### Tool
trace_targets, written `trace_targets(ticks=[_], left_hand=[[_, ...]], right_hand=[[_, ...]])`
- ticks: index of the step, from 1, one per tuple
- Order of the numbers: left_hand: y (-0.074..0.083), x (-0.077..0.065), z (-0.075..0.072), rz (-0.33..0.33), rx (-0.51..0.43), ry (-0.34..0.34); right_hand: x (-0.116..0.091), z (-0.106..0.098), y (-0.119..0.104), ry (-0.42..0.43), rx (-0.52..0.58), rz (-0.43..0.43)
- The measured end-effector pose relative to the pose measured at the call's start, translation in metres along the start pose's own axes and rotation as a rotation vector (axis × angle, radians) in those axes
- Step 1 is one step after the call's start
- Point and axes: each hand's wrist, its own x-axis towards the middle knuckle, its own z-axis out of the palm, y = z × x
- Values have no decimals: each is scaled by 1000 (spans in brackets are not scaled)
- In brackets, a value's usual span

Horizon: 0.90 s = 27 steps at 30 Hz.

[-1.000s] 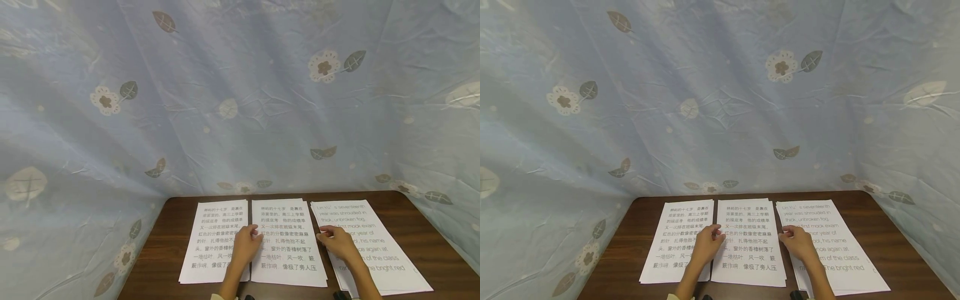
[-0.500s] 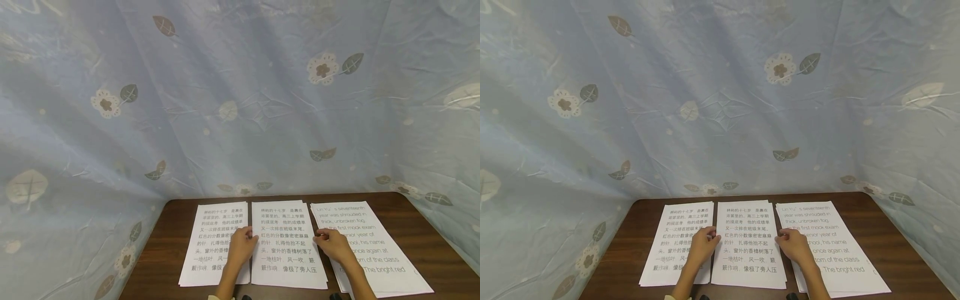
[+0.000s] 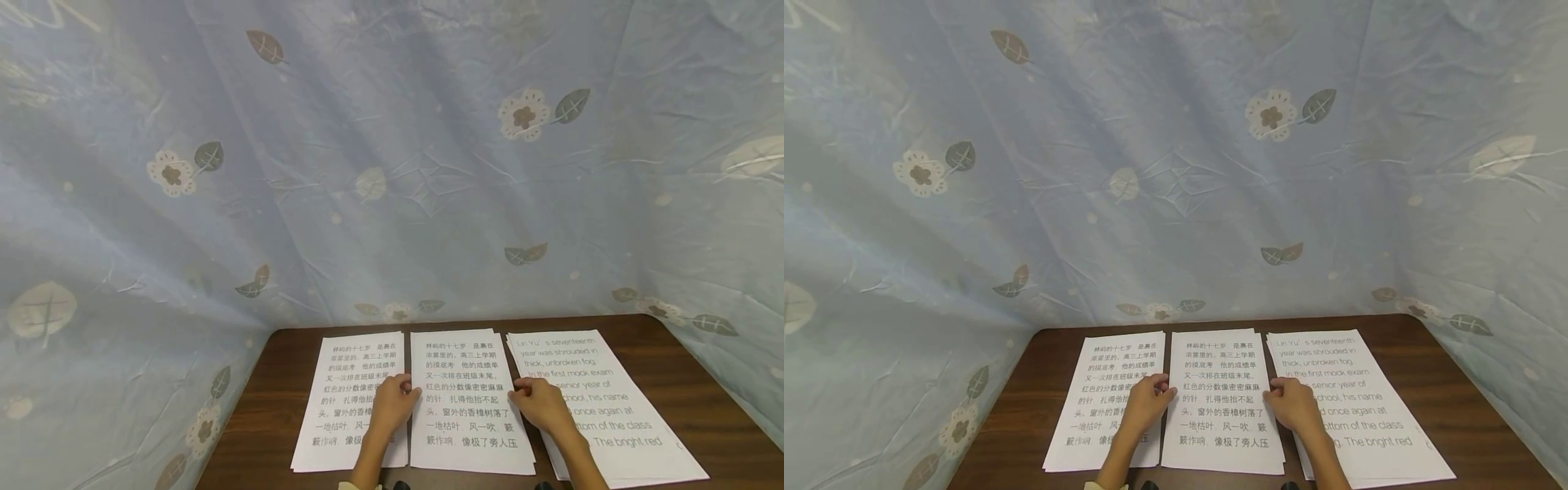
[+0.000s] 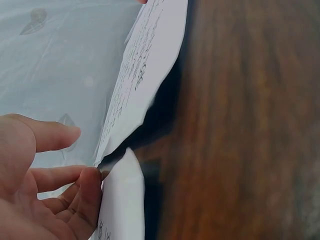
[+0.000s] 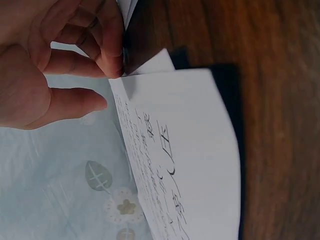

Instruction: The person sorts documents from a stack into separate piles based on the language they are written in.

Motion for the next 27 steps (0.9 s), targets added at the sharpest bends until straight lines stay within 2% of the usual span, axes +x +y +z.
trace_targets(ticks=[6,12,27], left_hand=[[-2,2,2,11,36,-9],[0,2,2,20,28,-11],[-1,3,4,-19,52,-5]], right_hand=[[-2,2,-1,16,4,-8],[-3,1,-3,15,-8,-15],[-1,2,-4,19,-36,-29]])
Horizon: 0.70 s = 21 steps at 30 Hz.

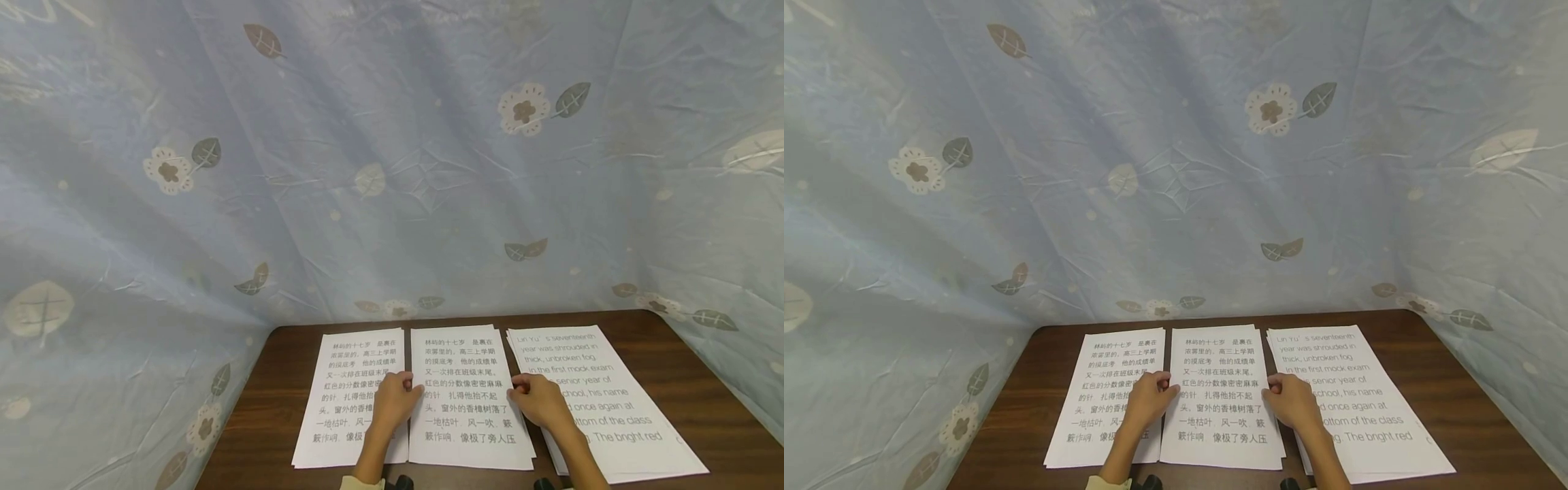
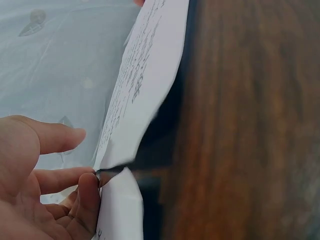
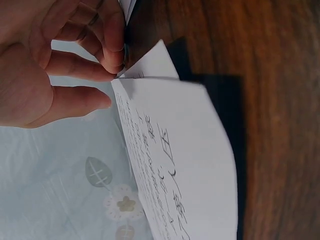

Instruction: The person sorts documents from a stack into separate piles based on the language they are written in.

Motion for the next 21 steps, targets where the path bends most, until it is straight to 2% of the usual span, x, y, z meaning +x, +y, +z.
trace_targets(ticks=[13,21], left_hand=[[0,-1,-1,29,-11,7],[3,-2,-1,46,-58,20]], right_hand=[[0,-2,3,11,15,-9],[2,-2,4,30,30,-23]])
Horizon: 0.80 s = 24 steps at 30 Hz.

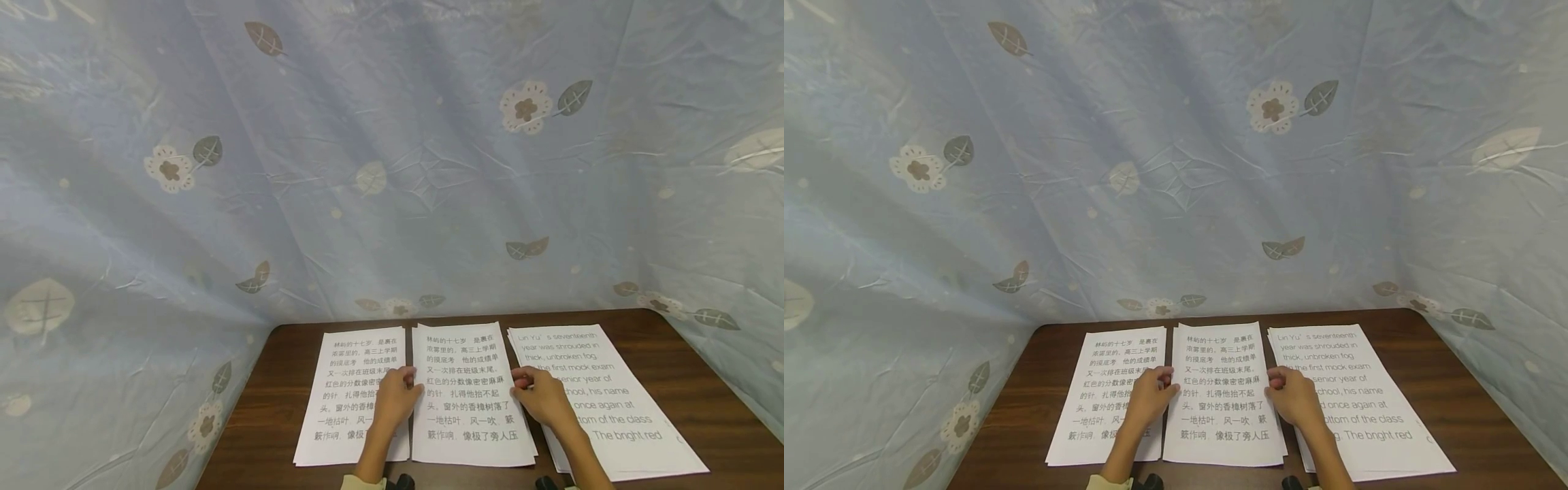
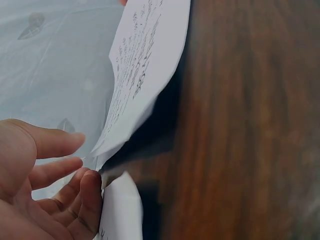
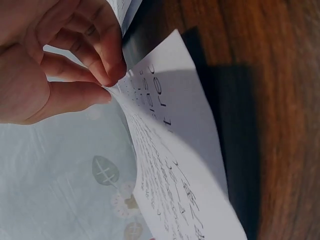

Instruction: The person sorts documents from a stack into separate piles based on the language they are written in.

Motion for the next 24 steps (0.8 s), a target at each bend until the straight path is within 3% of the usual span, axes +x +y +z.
trace_targets(ticks=[11,18,24], left_hand=[[3,-1,1,-31,-38,-27],[1,-1,-1,-18,-66,-23],[-1,1,-7,-20,-80,-22]], right_hand=[[-2,-1,-6,14,45,17],[-3,-1,-8,31,38,17],[-6,0,-13,26,114,20]])
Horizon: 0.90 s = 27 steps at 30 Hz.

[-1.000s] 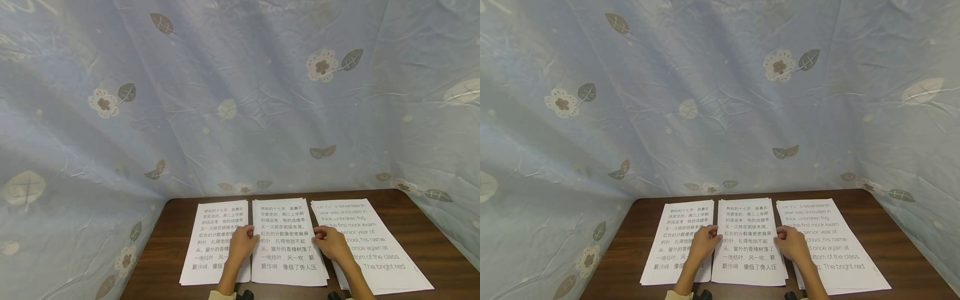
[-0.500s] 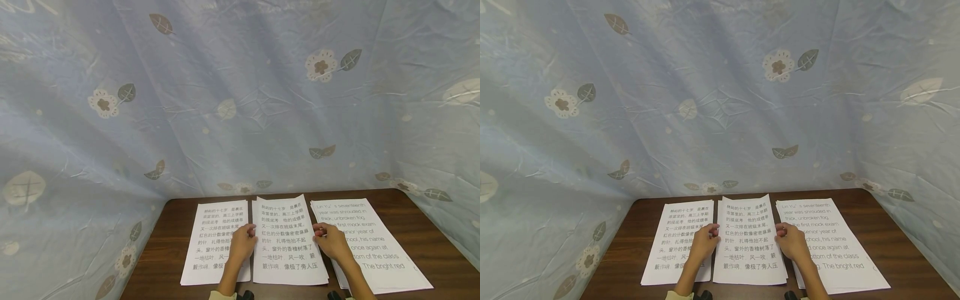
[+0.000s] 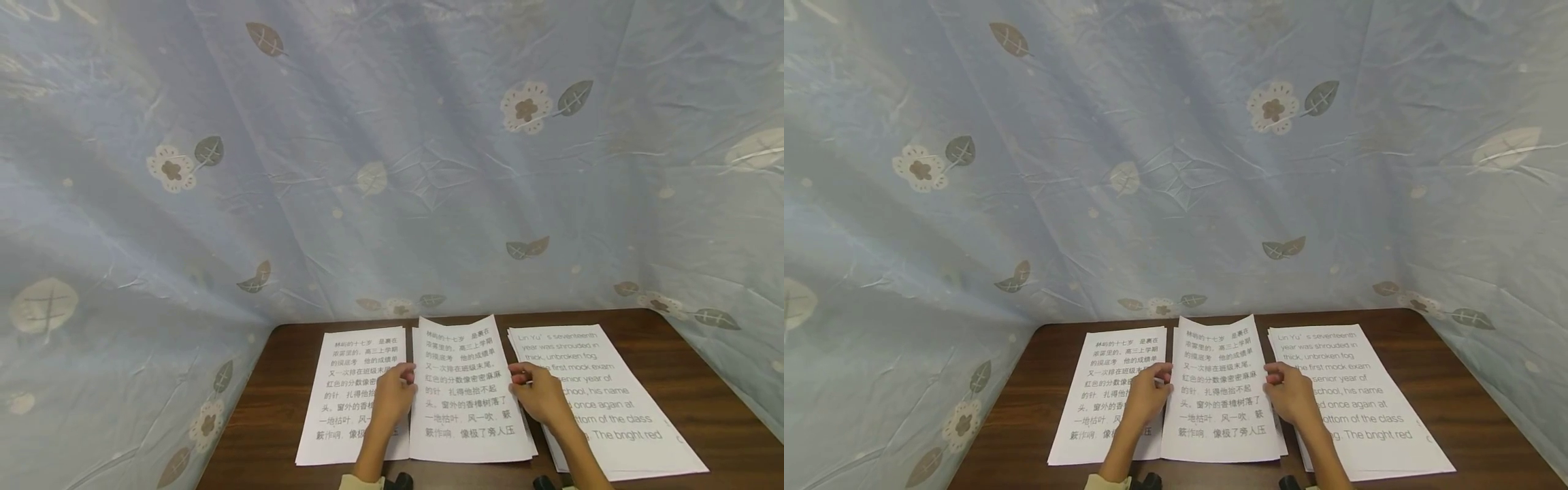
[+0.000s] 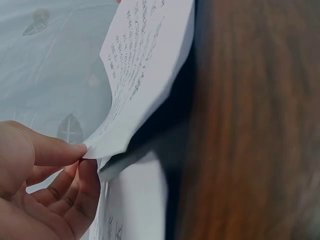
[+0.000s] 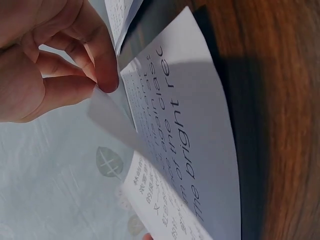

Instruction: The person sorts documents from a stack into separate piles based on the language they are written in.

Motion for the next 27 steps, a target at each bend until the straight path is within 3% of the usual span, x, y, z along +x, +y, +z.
trace_targets(ticks=[10,27], left_hand=[[-7,0,-16,-15,4,14],[-27,-2,-50,-41,9,43]], right_hand=[[-1,11,-6,-2,70,-22],[2,44,-25,-22,202,54]])
